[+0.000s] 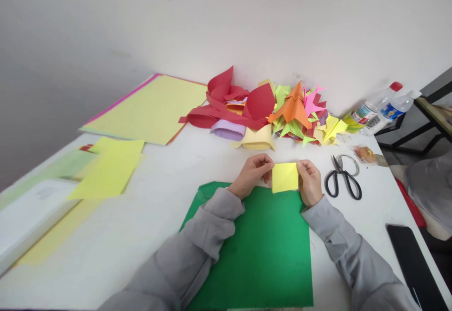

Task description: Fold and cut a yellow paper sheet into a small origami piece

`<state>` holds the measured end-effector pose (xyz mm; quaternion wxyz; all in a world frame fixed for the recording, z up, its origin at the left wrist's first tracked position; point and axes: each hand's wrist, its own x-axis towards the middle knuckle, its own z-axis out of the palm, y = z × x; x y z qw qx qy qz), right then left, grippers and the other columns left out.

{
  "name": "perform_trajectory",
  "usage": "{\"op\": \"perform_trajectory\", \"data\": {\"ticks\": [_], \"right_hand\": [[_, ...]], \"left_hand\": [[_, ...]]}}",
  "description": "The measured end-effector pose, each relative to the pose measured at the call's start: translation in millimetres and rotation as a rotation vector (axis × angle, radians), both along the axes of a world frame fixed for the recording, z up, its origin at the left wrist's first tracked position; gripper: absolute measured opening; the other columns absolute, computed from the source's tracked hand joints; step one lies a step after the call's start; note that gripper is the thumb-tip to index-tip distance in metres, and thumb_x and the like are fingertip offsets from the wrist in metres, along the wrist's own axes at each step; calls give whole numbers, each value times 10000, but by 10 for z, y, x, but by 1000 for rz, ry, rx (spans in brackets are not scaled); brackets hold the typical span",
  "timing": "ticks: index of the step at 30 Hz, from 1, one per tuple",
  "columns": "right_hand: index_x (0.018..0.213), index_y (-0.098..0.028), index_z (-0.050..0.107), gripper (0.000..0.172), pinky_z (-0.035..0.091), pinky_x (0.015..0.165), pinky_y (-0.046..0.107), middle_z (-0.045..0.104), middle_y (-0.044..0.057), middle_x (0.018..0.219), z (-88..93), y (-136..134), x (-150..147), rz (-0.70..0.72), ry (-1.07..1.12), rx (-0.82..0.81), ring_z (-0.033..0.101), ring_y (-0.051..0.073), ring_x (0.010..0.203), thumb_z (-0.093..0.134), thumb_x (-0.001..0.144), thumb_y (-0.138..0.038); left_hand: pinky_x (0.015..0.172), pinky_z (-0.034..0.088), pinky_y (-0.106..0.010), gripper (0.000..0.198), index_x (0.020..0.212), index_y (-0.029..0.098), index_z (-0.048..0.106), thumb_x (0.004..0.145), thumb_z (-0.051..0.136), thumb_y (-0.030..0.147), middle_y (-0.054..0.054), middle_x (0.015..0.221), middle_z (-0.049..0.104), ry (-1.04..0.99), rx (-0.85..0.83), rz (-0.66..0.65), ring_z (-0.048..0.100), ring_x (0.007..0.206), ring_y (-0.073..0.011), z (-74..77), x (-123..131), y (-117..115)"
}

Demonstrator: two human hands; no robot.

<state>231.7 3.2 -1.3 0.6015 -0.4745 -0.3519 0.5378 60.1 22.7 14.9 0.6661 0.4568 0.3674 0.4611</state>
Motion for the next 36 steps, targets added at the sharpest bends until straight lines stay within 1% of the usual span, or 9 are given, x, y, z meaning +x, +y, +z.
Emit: {"op": "perform_trajectory", "data": {"ticks": [3,5,8,11,14,18,21,25,36], "right_hand": [[755,-204,588,286,464,542,258,626,-46,612,25,-11,-11,71,-9,17,553,120,521,759,662,-414],[732,-204,592,282,473,550,260,642,-44,625,35,-14,-12,98,-36,32,567,123,531,790,631,-377],[689,-203,582,288,469,547,250,645,-49,621,32,-10,-6,54,-56,60,567,116,535,818,593,-338],[685,-198,611,271,466,551,246,645,-47,610,25,-6,-4,23,-78,80,562,110,538,827,575,-320],[692,-196,652,234,469,563,258,649,-36,620,34,-13,-8,40,-115,103,560,117,559,826,572,-298],[678,-195,694,167,466,603,274,659,-16,669,54,-24,-5,99,-210,154,566,134,622,816,578,-248],[655,-201,706,114,464,632,286,667,-5,686,59,-21,5,107,-248,196,581,149,661,801,597,-227],[641,-209,712,90,469,656,293,674,-3,692,62,-21,7,108,-240,225,593,153,678,794,604,-207],[636,-209,708,95,481,652,293,679,-3,682,68,-20,5,119,-248,194,598,153,668,796,606,-226]], "left_hand": [[458,374,-196,232,662,143,562,712,689,331,41,481,539,1,52,44,464,425,-70,25,4,-12],[474,381,-200,244,662,138,584,716,695,349,37,498,537,24,96,58,458,445,-69,37,12,-22],[495,394,-208,242,711,135,637,676,737,352,30,557,547,33,126,79,471,493,-76,25,25,-27],[509,396,-213,213,716,130,681,640,773,307,1,646,577,44,188,90,489,559,-88,-11,32,-16],[504,395,-221,148,689,132,710,671,755,272,-27,707,598,25,259,76,496,593,-99,-37,34,-7],[529,408,-232,93,674,149,729,674,755,238,-32,704,609,3,298,64,507,611,-106,-36,36,-13],[544,417,-237,77,670,157,737,672,757,231,-32,693,614,-3,308,50,516,620,-110,-22,37,-21],[539,420,-234,68,678,165,743,658,770,224,-30,697,617,-35,306,39,525,622,-109,-9,36,-25],[515,416,-219,51,655,166,738,670,760,209,-24,695,604,-65,270,29,514,611,-98,-9,28,-32]]}}
